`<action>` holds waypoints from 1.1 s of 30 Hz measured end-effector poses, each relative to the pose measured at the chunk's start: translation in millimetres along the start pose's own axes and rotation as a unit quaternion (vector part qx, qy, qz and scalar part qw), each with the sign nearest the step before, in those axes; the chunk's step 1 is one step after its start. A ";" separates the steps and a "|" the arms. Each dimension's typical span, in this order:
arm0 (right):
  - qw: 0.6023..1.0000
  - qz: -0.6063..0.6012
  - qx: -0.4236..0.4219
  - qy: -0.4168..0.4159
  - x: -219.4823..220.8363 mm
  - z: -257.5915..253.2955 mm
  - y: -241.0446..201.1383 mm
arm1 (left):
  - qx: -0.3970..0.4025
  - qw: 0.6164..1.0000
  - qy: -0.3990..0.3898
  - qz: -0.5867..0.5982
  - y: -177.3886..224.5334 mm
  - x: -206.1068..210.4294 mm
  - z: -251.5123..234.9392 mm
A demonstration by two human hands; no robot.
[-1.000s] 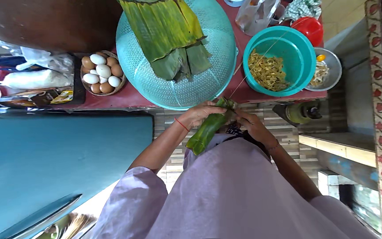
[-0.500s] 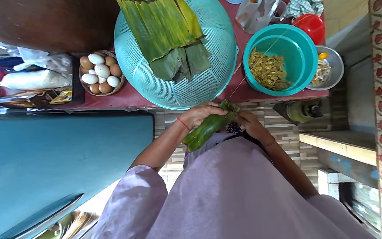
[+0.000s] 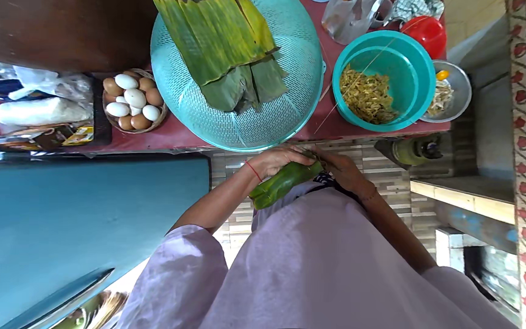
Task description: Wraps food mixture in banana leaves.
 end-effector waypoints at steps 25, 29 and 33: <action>0.923 0.104 0.368 -0.042 -20.0 7.5 113.7 | 0.200 0.793 0.248 0.519 17.9 -80.4 9.7; 0.932 -0.153 0.321 0.072 -48.5 42.2 46.7 | 0.245 0.767 0.265 0.530 25.2 -74.0 13.8; 0.866 -0.431 0.198 0.155 -36.9 26.7 -2.1 | 0.309 0.738 0.257 0.541 54.1 -43.7 10.5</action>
Point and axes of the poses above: each hand's wrist, its own z-axis away from the middle knuckle, its own x-axis out of the palm, y = z × x, the point moved 10 cm from there along -z, towards the middle knuckle, and after that the axes turned 7 degrees about y, right-handed, at the moved point
